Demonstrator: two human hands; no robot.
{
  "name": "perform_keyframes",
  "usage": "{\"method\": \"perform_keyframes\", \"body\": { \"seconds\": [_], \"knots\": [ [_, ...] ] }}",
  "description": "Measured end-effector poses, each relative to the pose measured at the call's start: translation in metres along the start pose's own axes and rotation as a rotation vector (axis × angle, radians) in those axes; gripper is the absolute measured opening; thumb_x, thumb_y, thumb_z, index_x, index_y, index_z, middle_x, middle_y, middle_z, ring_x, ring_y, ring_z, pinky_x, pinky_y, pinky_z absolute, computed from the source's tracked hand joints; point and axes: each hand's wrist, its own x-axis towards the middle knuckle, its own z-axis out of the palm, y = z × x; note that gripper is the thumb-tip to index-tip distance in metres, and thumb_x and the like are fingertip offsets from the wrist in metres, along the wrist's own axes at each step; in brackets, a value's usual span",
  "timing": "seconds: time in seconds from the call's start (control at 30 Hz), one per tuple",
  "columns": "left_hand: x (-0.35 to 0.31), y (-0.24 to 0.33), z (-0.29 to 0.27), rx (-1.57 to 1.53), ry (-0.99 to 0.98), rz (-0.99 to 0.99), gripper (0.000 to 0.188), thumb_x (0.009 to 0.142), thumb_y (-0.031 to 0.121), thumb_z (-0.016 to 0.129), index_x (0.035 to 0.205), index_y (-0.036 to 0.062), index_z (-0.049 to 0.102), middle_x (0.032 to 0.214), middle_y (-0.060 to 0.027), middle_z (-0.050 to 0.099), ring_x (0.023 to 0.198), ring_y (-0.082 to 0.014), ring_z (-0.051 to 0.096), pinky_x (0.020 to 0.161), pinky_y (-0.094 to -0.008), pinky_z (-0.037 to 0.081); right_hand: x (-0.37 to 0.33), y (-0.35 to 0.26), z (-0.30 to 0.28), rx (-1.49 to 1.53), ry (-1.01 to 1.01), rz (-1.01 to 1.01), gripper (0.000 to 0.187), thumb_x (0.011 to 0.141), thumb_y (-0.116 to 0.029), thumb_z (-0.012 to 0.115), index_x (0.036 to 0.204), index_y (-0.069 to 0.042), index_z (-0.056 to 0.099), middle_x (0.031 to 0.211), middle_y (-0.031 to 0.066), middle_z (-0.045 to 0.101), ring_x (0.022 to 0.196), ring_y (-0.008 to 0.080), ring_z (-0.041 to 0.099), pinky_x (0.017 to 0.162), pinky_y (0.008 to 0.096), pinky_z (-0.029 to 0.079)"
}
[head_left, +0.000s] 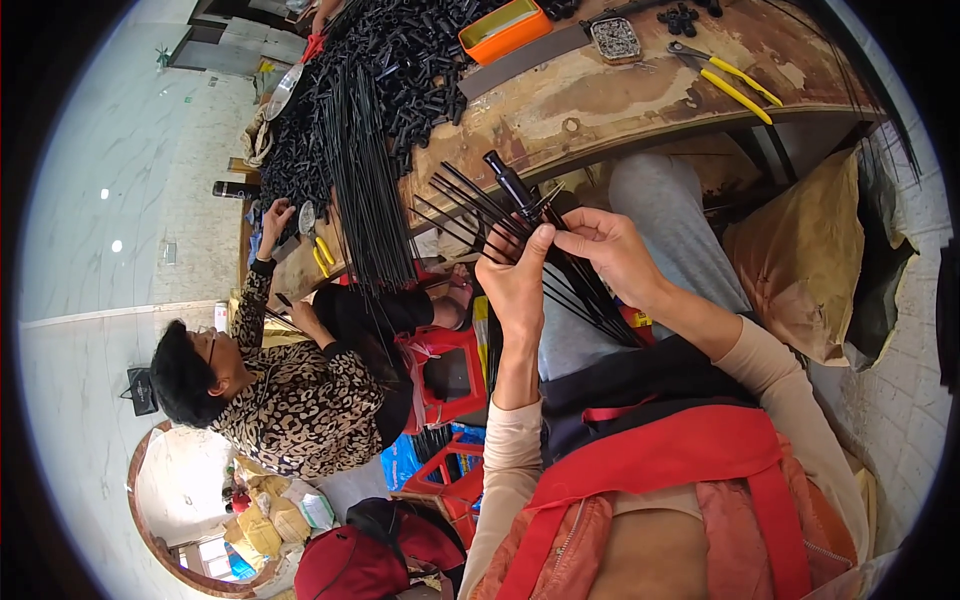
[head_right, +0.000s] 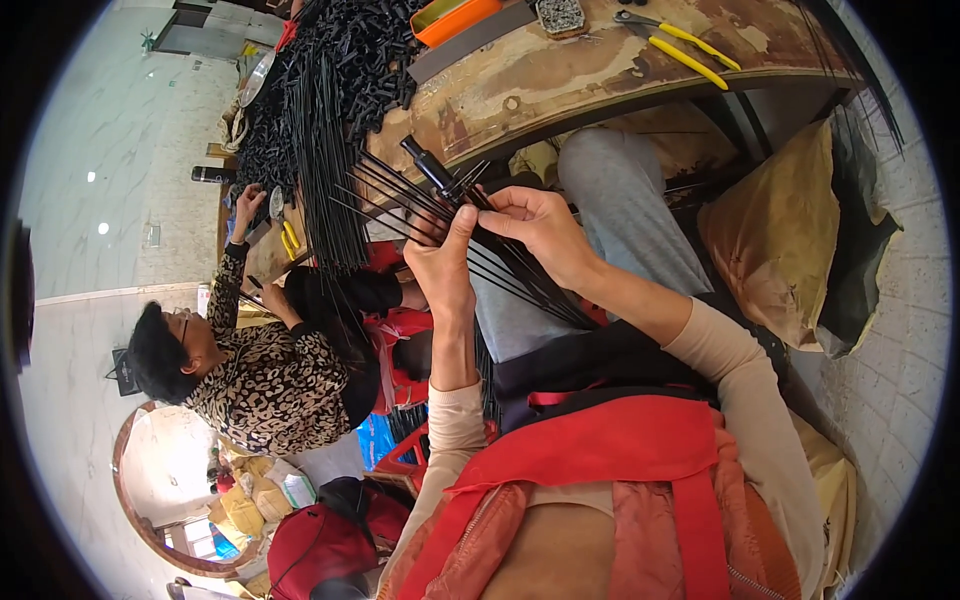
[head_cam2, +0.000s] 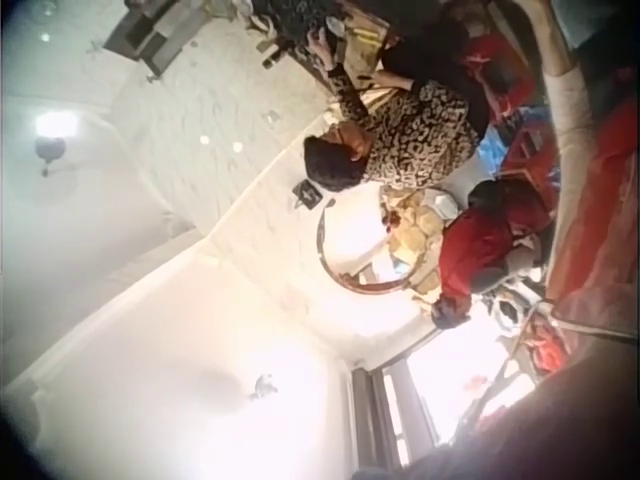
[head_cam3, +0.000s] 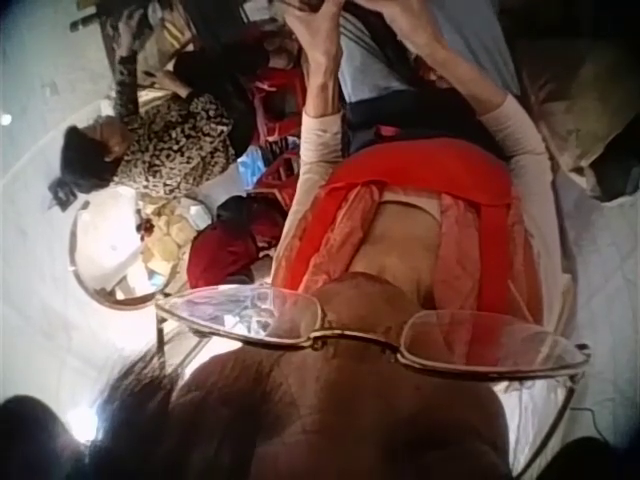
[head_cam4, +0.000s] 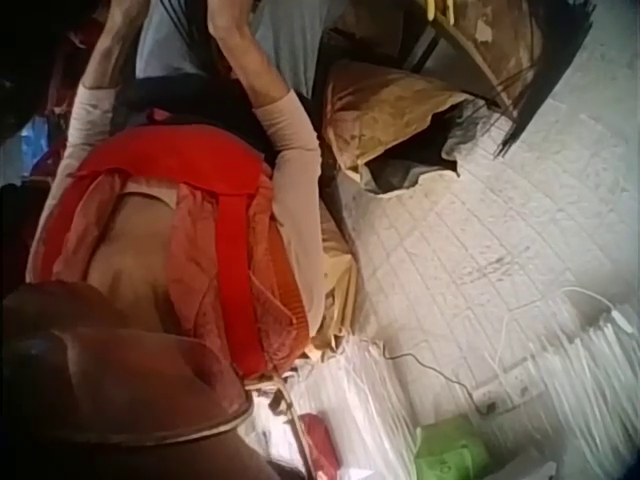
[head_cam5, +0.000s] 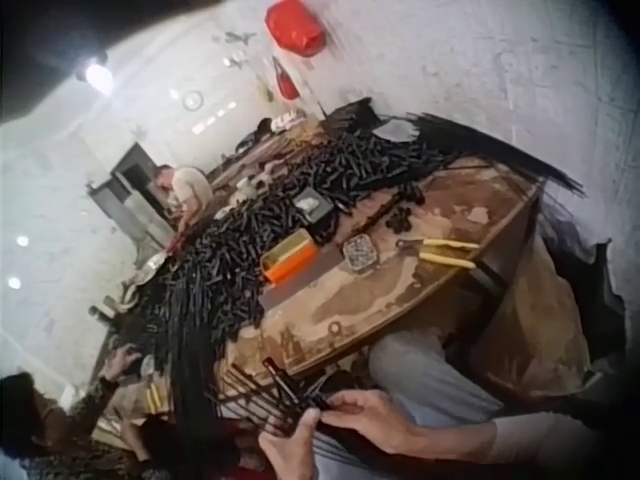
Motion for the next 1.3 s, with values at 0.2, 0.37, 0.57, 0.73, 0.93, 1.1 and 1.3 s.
{"method": "perform_keyframes", "body": {
  "seconds": [0.2,0.37,0.57,0.73,0.93,1.1,1.3],
  "knots": [
    [0.003,-0.002,0.007,0.076,0.024,0.021,0.02,0.083,0.007,0.075,0.098,-0.0028,0.065,0.089,-0.0027,0.067,0.078,-0.0066,0.058,0.072,-0.0214,0.047,-0.003,0.004,0.004,0.054,0.073,-0.074,0.017,0.091,-0.007,0.064,0.106,0.001,0.063,0.099,0.004,0.066,0.091,0.0075,0.06,0.081,0.0206,0.046],
    [0.006,0.002,0.003,-0.021,0.008,-0.047,0.019,0.081,0.005,0.077,0.096,-0.0007,0.066,0.087,-0.0031,0.068,0.077,-0.007,0.059,0.072,-0.0211,0.048,-0.005,-0.001,0.005,0.078,0.079,-0.078,0.015,0.09,-0.007,0.065,0.104,-0.001,0.063,0.096,0.002,0.065,0.09,0.0062,0.059,0.08,0.0203,0.045],
    [0.009,0.0,-0.003,-0.101,-0.018,-0.114,0.02,0.081,0.003,0.076,0.099,-0.0006,0.066,0.091,-0.0045,0.069,0.079,-0.0079,0.061,0.074,-0.0222,0.049,-0.005,-0.002,0.005,0.073,0.05,-0.044,0.011,0.09,-0.006,0.066,0.1,-0.002,0.062,0.094,0.0002,0.064,0.088,0.0056,0.058,0.08,0.0201,0.045],
    [0.007,0.005,-0.001,-0.113,-0.076,-0.07,0.02,0.085,0.002,0.07,0.104,-0.0032,0.065,0.097,-0.0081,0.07,0.087,-0.0107,0.063,0.08,-0.0241,0.05,0.003,0.003,-0.003,0.152,0.002,0.035,0.013,0.09,-0.004,0.065,0.103,-0.002,0.063,0.096,0.0011,0.064,0.09,0.0071,0.058,0.082,0.0211,0.045],
    [0.003,0.004,-0.004,-0.044,-0.114,-0.006,0.023,0.089,0.003,0.066,0.11,-0.0066,0.061,0.101,-0.0105,0.069,0.092,-0.0127,0.064,0.085,-0.0254,0.05,0.006,0.005,-0.002,0.288,-0.021,0.05,0.015,0.089,-0.002,0.065,0.103,-0.002,0.063,0.101,0.0026,0.065,0.095,0.0086,0.059,0.089,0.0225,0.044],
    [0.004,0.007,-0.003,0.029,-0.061,0.005,0.021,0.091,0.003,0.064,0.109,-0.0069,0.061,0.099,-0.0093,0.069,0.09,-0.0123,0.063,0.085,-0.0252,0.049,0.006,0.003,0.008,0.248,0.017,-0.002,0.015,0.09,-0.002,0.065,0.104,-0.002,0.061,0.101,0.0033,0.065,0.097,0.0089,0.059,0.089,0.0234,0.045],
    [0.002,0.025,0.02,0.231,0.008,0.097,0.015,0.088,0.004,0.067,0.1,-0.0037,0.062,0.094,-0.0079,0.069,0.085,-0.0108,0.063,0.08,-0.0248,0.049,-0.004,0.002,0.022,0.225,0.105,-0.137,0.017,0.087,0.0,0.067,0.102,-0.001,0.058,0.099,0.0053,0.065,0.093,0.0091,0.06,0.085,0.0229,0.048]
  ]
}}
